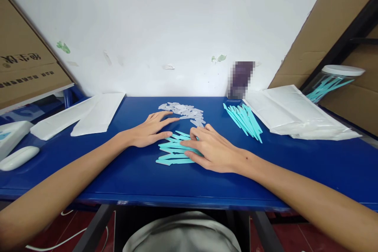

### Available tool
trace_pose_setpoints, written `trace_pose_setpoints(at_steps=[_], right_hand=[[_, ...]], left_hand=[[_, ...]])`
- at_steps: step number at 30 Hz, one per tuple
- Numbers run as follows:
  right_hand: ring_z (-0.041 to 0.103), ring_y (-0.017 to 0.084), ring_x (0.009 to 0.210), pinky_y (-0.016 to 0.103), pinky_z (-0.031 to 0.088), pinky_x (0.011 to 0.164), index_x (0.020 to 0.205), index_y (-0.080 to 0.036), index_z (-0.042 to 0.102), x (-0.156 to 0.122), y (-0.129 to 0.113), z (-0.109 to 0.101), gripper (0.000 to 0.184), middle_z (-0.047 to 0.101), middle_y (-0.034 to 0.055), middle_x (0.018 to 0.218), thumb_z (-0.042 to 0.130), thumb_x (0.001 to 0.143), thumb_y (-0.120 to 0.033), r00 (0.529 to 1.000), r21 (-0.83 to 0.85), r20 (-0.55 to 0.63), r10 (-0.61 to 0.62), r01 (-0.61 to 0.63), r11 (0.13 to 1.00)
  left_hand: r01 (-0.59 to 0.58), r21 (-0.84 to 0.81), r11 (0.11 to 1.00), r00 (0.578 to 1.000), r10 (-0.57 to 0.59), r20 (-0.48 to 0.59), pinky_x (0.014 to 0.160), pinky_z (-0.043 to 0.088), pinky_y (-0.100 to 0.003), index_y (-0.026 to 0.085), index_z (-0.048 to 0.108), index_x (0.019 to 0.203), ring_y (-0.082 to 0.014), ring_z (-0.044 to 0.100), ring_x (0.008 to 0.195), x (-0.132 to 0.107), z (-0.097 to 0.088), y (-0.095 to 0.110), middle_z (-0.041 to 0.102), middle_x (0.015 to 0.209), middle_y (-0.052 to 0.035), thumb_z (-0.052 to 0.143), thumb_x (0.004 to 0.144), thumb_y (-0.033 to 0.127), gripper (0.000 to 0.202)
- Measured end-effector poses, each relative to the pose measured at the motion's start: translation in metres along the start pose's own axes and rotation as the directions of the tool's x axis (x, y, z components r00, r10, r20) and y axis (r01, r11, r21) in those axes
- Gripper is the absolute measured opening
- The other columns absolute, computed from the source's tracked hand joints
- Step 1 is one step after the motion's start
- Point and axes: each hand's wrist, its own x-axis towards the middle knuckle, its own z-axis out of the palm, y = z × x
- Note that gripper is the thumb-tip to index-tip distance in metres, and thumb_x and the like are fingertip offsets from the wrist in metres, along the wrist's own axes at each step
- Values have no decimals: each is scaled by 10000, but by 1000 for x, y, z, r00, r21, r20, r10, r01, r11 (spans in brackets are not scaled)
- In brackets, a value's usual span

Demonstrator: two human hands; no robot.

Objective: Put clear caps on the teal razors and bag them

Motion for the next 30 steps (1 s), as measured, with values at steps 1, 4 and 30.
trace_pose_setpoints(at_steps=[1, 4, 30], right_hand=[[520, 188, 794, 366, 338, 781, 1246, -217, 688, 0, 0, 0, 413, 584, 84, 971, 385, 1054, -421, 1000, 2, -2, -10, 10, 1000], [519, 180, 786, 364, 335, 786, 1242, -209, 692, -1, 0, 1, 412, 593, 86, 983, 390, 1055, -417, 1000, 6, -14, -27, 27, 1000], [584, 226, 875, 419, 381, 862, 1258, -199, 671, 2, 8, -2, 465, 588, 82, 982, 370, 1042, -480, 987, 129, 35, 154, -157, 979]], left_hand=[[-5, 4, 1000, 1000, 5, 0, 1198, 143, -626, 340, 323, 1568, -371, 185, 1517, 0, 1, -1, 254, 1636, -127, 295, 1006, 663, 648], [-18, 12, 1000, 1000, 18, -5, 1196, 152, -630, 335, 337, 1561, -384, 204, 1507, 0, 2, -3, 264, 1633, -124, 308, 1001, 667, 651], [38, 13, 999, 999, -38, 10, 1197, 170, -612, 345, 358, 1552, -342, 197, 1517, 1, 2, 0, 280, 1631, -101, 212, 1036, 618, 602]])
